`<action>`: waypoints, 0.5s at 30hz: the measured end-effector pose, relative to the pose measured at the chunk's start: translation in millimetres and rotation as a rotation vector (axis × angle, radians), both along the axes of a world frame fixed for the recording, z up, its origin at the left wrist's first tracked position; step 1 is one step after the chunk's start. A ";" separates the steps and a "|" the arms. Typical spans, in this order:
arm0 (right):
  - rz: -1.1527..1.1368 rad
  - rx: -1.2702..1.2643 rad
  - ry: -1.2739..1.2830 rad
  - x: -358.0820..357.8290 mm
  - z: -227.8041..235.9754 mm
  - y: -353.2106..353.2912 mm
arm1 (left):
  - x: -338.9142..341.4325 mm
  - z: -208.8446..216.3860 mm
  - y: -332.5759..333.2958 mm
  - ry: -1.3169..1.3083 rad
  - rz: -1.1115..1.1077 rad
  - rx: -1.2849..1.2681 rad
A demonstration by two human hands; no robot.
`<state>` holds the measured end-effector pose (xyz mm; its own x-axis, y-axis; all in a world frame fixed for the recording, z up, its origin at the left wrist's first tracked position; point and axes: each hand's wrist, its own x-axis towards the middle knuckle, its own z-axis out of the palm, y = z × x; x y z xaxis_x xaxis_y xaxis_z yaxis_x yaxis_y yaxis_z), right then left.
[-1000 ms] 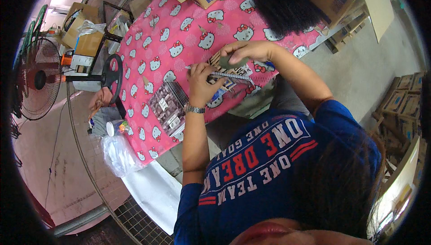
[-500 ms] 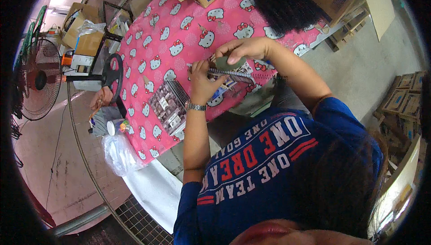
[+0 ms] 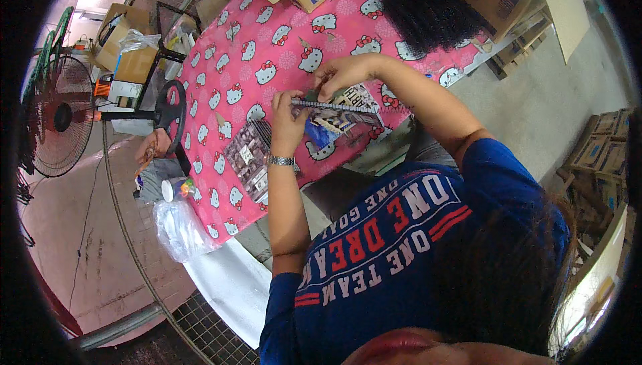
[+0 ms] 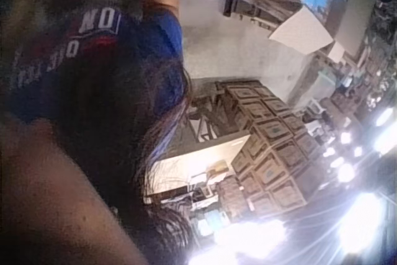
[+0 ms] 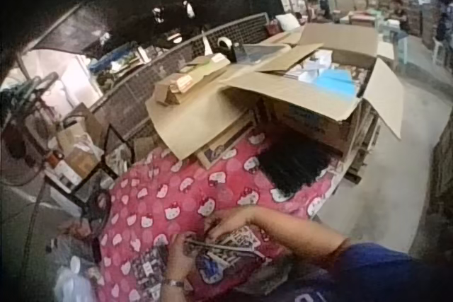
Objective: The person attaches plastic spiral binders to stacks of cards by hand. They thread the binders through the holes and set the completed booklets aside.
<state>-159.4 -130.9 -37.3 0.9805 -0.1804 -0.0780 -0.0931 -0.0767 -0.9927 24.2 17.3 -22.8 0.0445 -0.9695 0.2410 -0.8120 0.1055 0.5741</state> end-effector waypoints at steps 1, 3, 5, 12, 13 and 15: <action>-0.037 -0.234 0.112 4.0 -4.2 -4.5 | 5.1 -2.5 -0.5 -0.048 -0.003 -0.008; 0.019 0.156 -0.110 4.6 -7.6 -1.3 | 12.1 -9.0 3.3 -0.139 0.002 -0.021; 0.165 0.526 -0.196 5.4 0.0 0.4 | 14.6 -8.1 2.7 0.003 0.010 0.058; 0.111 0.437 -0.122 7.6 3.0 -1.6 | 17.1 -13.7 -2.8 0.270 -0.016 0.135; 0.061 0.222 -0.075 9.5 -1.0 -1.5 | 16.5 -13.9 -1.6 0.258 -0.021 0.148; -0.037 -0.213 0.021 16.1 -2.9 -2.2 | 14.6 -9.9 -0.2 0.233 -0.029 0.167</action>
